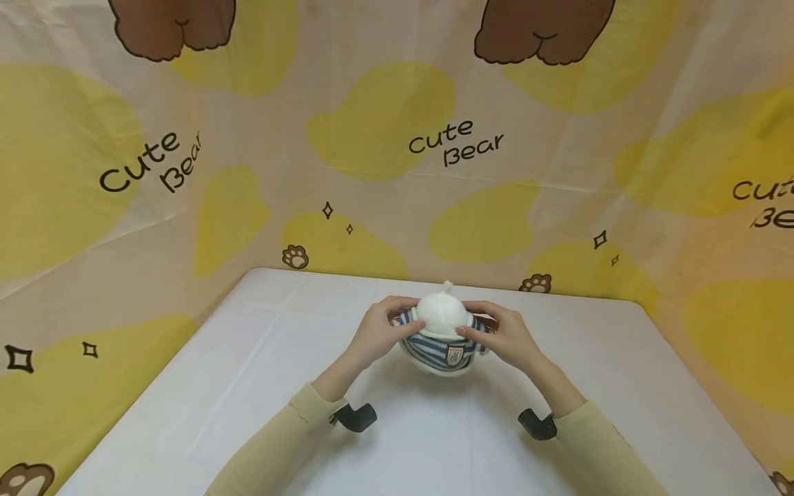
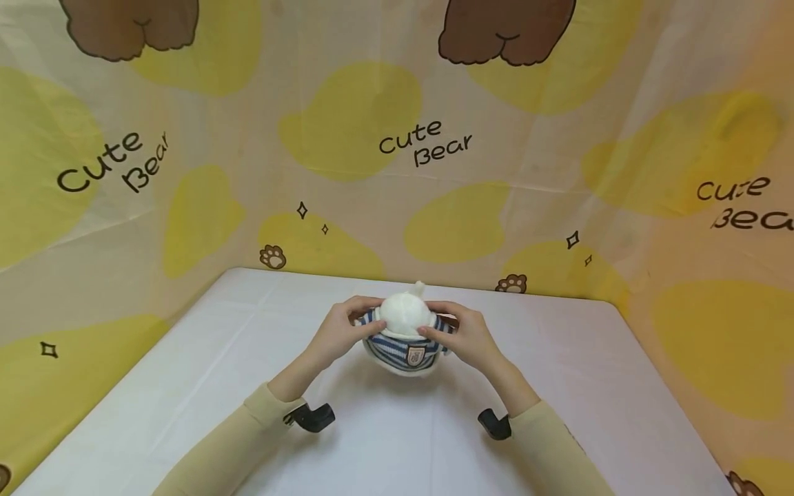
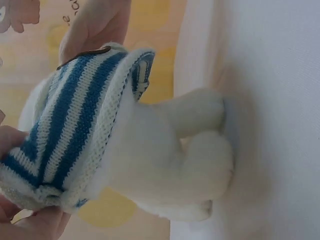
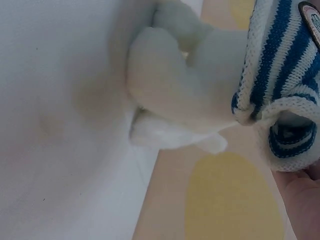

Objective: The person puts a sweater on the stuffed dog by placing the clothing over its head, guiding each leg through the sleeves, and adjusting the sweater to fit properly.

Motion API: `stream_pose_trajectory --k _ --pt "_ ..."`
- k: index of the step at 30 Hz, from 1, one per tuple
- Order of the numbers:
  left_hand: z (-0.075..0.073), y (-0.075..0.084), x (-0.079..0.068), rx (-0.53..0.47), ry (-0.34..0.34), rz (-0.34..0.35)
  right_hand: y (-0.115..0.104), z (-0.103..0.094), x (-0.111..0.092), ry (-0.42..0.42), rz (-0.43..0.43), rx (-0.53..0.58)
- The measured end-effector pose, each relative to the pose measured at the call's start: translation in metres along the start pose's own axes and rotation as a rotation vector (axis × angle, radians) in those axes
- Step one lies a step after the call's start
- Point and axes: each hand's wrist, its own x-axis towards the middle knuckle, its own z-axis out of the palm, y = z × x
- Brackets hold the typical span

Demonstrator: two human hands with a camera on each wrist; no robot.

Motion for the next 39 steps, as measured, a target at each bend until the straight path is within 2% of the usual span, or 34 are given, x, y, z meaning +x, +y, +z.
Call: stream_pose_trajectory --k 5,9,11,19,26,29,32,36,39 --pt "-0.001 0.000 0.000 -0.087 -0.010 -0.082 -0.022 -0.003 -0.004 -0.007 -0.008 -0.002" --pt "-0.001 0.002 0.001 -0.054 -0.027 -0.062 -0.035 -0.006 -0.006 -0.022 -0.010 -0.009" --pt "-0.001 0.003 0.002 -0.020 -0.038 -0.031 -0.035 -0.006 -0.006 -0.027 -0.015 -0.014" --pt "-0.002 0.014 0.009 0.036 -0.094 0.123 -0.004 -0.005 0.001 -0.035 -0.028 -0.009" --pt "0.006 0.027 0.019 0.096 -0.147 0.112 -0.002 -0.005 0.004 -0.026 -0.054 0.005" --pt "0.009 0.028 0.023 0.117 -0.186 0.097 -0.016 -0.006 0.001 -0.030 -0.045 0.006" --pt "0.009 0.028 0.025 0.145 -0.228 0.076 -0.016 -0.006 0.002 -0.034 -0.037 0.014" --pt "0.009 0.027 0.026 0.163 -0.251 0.069 -0.001 -0.004 0.004 -0.037 -0.037 0.028" --pt "0.009 0.026 0.026 0.155 -0.248 0.092 0.000 -0.004 0.003 -0.033 -0.049 0.032"
